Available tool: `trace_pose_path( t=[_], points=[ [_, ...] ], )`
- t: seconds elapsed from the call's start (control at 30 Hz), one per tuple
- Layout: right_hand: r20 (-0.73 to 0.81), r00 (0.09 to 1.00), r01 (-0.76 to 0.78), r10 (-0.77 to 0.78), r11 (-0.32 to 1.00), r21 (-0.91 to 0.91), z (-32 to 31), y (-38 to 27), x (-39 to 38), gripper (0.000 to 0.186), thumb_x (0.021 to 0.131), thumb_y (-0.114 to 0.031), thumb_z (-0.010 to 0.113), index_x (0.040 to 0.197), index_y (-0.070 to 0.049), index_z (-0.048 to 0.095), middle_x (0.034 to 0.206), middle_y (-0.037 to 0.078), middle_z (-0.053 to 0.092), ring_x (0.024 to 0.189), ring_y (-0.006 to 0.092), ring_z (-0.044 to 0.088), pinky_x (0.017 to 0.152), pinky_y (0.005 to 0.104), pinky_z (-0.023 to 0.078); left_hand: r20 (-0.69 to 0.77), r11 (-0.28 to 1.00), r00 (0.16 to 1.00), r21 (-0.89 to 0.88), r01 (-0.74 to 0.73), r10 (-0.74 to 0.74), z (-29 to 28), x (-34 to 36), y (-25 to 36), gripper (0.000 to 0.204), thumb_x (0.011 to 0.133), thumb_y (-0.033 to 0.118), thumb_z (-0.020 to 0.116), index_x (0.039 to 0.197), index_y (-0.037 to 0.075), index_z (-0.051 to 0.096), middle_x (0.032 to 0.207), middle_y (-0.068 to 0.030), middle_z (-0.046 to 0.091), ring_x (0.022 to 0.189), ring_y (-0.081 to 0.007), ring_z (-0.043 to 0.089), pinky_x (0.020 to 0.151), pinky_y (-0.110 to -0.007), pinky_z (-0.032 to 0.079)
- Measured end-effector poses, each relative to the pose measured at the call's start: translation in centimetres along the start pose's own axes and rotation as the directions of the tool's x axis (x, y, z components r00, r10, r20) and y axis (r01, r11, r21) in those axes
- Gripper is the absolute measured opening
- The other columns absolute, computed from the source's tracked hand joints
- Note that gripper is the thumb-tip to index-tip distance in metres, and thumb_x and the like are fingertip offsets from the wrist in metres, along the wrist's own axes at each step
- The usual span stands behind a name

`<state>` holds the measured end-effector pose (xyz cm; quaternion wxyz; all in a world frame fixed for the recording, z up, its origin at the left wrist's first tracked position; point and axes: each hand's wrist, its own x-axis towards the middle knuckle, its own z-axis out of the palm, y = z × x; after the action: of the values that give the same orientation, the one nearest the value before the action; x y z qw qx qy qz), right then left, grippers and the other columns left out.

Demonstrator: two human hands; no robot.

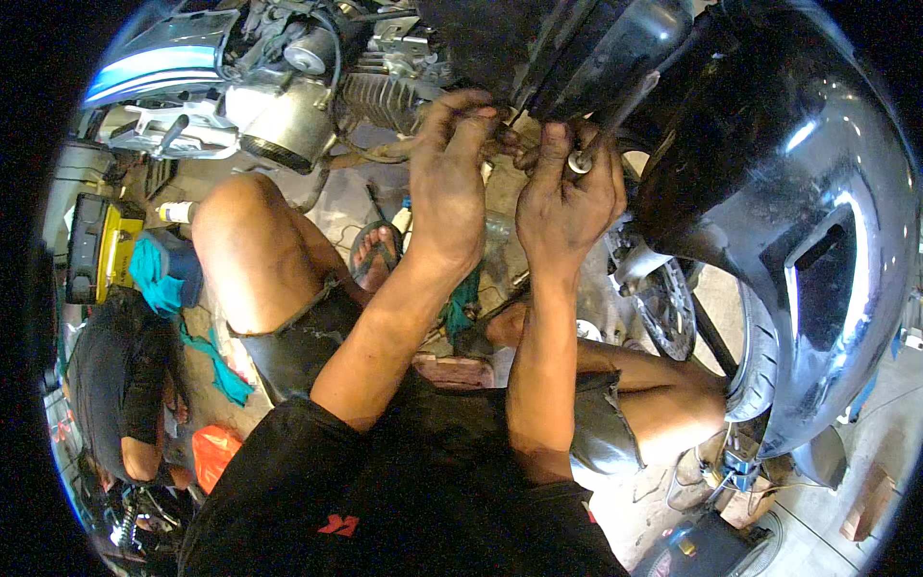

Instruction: The person manipulates the air filter box of a motorcycle by hand, then uses a screwdriver and a wrench to loosen and tighten various bolts on the frame.

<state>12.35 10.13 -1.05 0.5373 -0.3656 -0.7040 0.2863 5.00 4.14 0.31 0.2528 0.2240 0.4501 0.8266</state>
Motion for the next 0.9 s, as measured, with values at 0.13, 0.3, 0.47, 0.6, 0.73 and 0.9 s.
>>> trace_pose_path(
  t=[0.13,0.3,0.47,0.6,0.73,0.9],
  points=[
    [0.013,1.000,0.012,-0.013,0.998,0.062,0.1,-0.8,-0.3,0.021,0.088,-0.016,0.061,0.092,0.004,0.058,0.083,0.014,0.060,0.071,0.0239,0.060,0.065,0.0330,0.047,0.138,0.904,0.962,-0.333,0.268,-0.234,0.6,0.8,-0.2,0.021,0.091,0.011,0.045,0.104,-0.003,0.055,0.098,-0.0106,0.061,0.090,-0.0170,0.058,0.081,-0.030,0.046],
    [-0.061,0.998,-0.007,0.021,0.974,0.228,0.9,0.0,-0.5,0.019,0.088,-0.014,0.061,0.094,0.004,0.058,0.084,0.011,0.061,0.066,0.0178,0.060,0.055,0.0251,0.047,0.244,0.883,0.946,-0.365,0.294,-0.215,-0.7,1.4,0.1,0.022,0.092,0.013,0.048,0.104,-0.002,0.056,0.098,-0.0096,0.061,0.089,-0.0162,0.058,0.081,-0.030,0.045],
    [0.056,0.996,0.065,-0.063,0.998,-0.027,-0.1,0.7,0.2,0.019,0.090,-0.016,0.059,0.097,0.001,0.056,0.077,0.009,0.061,0.063,0.0125,0.058,0.055,0.0231,0.044,0.203,0.857,0.954,-0.426,0.289,-0.221,-0.2,0.5,1.2,0.022,0.093,0.017,0.050,0.101,-0.002,0.058,0.091,-0.0068,0.061,0.082,-0.0120,0.056,0.074,-0.024,0.043],
    [0.013,0.994,0.110,-0.110,0.994,-0.027,-0.5,0.0,0.3,0.016,0.090,-0.014,0.059,0.094,0.001,0.057,0.076,0.004,0.059,0.060,0.0076,0.052,0.053,0.0210,0.042,0.276,0.942,0.932,-0.172,0.289,-0.235,-1.6,1.3,0.7,0.023,0.093,0.012,0.048,0.106,-0.005,0.055,0.108,-0.0133,0.059,0.097,-0.0204,0.058,0.092,-0.033,0.042],
    [0.002,1.000,0.014,-0.014,0.999,0.041,-0.4,-0.2,0.1,0.015,0.088,-0.012,0.061,0.092,0.001,0.058,0.078,0.005,0.059,0.064,0.0080,0.051,0.055,0.0231,0.043,0.200,0.928,0.927,-0.137,0.347,-0.317,-0.4,0.5,1.3,0.026,0.092,0.010,0.047,0.110,-0.008,0.053,0.108,-0.0128,0.059,0.101,-0.0180,0.056,0.092,-0.031,0.041],
    [0.075,0.988,0.133,-0.134,0.991,0.021,-0.4,0.2,0.4,0.014,0.086,-0.010,0.064,0.092,0.002,0.058,0.077,0.007,0.060,0.059,0.0098,0.057,0.051,0.0239,0.045,0.159,0.950,0.956,-0.151,0.271,-0.248,0.1,0.2,0.9,0.021,0.091,0.013,0.054,0.102,-0.003,0.058,0.090,-0.0015,0.057,0.077,-0.0039,0.045,0.064,-0.018,0.034]
  ],
)
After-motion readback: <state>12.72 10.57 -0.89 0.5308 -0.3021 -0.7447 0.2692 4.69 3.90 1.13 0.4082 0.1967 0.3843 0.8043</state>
